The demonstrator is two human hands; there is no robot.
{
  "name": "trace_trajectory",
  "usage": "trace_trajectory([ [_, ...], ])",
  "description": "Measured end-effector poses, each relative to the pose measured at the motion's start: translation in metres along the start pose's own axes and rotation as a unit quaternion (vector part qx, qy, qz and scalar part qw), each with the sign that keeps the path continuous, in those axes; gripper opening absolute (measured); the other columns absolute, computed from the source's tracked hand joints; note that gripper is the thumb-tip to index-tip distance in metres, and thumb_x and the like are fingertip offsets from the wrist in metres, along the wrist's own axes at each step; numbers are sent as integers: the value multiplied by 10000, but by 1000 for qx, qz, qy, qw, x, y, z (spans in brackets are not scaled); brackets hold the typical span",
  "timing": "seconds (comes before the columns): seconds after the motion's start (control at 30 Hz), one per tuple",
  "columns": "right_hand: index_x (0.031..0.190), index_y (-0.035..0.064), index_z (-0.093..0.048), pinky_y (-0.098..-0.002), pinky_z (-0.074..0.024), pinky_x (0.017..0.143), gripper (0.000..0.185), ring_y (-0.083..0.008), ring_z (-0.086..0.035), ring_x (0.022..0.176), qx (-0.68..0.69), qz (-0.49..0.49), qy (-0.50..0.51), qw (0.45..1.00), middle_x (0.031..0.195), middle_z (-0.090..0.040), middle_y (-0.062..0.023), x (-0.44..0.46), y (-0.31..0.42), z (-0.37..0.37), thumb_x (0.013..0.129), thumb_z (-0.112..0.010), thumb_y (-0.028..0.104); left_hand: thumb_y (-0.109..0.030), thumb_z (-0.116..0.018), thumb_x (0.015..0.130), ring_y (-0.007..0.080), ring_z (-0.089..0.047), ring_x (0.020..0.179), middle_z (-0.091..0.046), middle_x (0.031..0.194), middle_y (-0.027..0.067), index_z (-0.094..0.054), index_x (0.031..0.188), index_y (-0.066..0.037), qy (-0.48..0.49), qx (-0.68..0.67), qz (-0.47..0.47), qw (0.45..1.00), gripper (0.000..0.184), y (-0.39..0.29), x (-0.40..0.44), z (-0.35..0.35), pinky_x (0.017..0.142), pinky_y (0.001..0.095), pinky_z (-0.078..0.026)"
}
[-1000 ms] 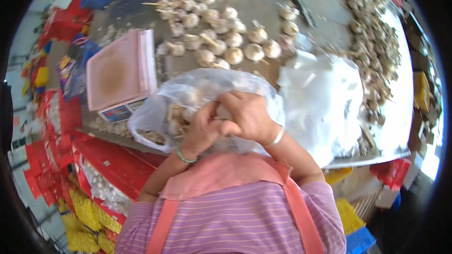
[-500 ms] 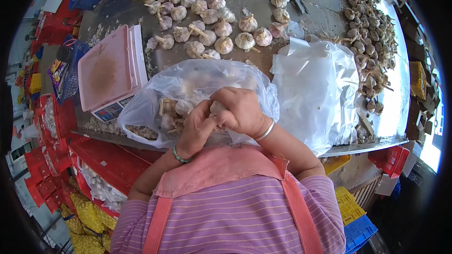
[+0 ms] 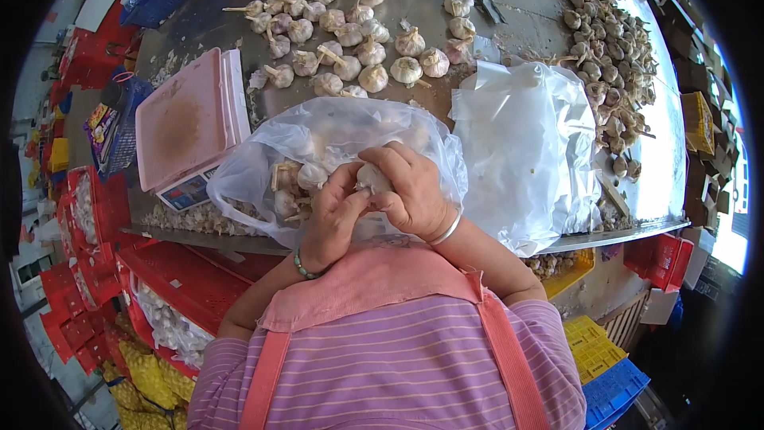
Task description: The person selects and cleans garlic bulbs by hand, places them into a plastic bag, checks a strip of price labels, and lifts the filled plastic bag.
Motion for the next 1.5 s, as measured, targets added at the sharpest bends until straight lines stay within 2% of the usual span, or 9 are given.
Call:
trace_trajectory([
  [0.1,1015,28,-581,-353,-457,566,641,-293,-569,666,-42,48,-14,998,793,-561,-118,-4,9,-1,855,-362,609,-29,-432,865,151,-565,891,-540,1003,111,-433,1140,54,-13,56,-39,998,288,-5,-2,-1,787,274,-496],
  [0.2,974,8,-582,-350,-443,550,660,-281,-556,623,-136,65,21,988,755,-551,-117,-9,26,-6,883,-304,600,-31,-409,851,112,-508,876,-528,1020,48,-462,1142,1,21,246,-101,964,297,-3,-7,7,787,246,-431],
  [0.4,906,34,-600,-365,-439,547,637,-292,-556,619,-163,50,17,985,725,-554,-97,-21,28,-11,869,-324,608,-76,-430,852,122,-520,883,-530,1017,44,-480,1118,-7,28,191,-49,980,279,22,-9,13,808,257,-437],
  [0.5,884,36,-599,-386,-441,560,681,-330,-568,642,-61,-45,44,996,726,-570,-127,-26,9,-11,853,-307,650,-123,-459,879,130,-559,935,-539,1039,60,-482,1133,1,58,16,104,993,284,36,-14,6,859,283,-467],
  [0.63,867,29,-589,-402,-449,588,747,-360,-577,677,-87,-97,112,985,727,-579,-159,-39,7,-18,835,-269,703,-207,-526,896,154,-580,966,-551,1067,71,-486,1135,-4,94,-76,179,976,316,57,-23,13,892,328,-484],
  [0.77,843,26,-577,-422,-447,586,736,-367,-578,678,-112,-116,119,980,700,-572,-170,-49,12,-20,828,-296,706,-316,-616,873,160,-580,974,-559,1059,71,-508,1090,-20,118,-98,181,971,382,65,-31,12,902,350,-488],
  [1.07,779,20,-568,-424,-451,574,739,-379,-580,669,-78,-170,91,978,649,-561,-183,-66,15,-17,830,-295,705,-315,-627,866,158,-604,916,-588,986,55,-520,1073,-27,160,-111,204,959,370,61,-40,0,896,370,-508],
  [1.37,761,18,-543,-405,-460,549,714,-334,-586,651,-190,-123,71,971,676,-564,-155,-69,43,-20,815,-343,701,-473,-691,769,112,-532,1022,-525,1111,42,-429,1206,-5,207,36,147,966,692,63,-41,6,913,277,-461],
  [1.5,757,22,-522,-395,-461,537,682,-330,-587,638,-192,-117,64,972,677,-566,-148,-76,44,-27,829,-355,680,-434,-682,796,96,-515,1017,-518,1089,36,-430,1191,-13,224,21,130,966,631,62,-44,2,910,263,-447],
])
Point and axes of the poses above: each hand's wrist, its own x-axis towards the middle knuckle, its own z-axis out of the back of the hand, y = z × x, the point moved 7 cm from there along x, towards the middle knuckle
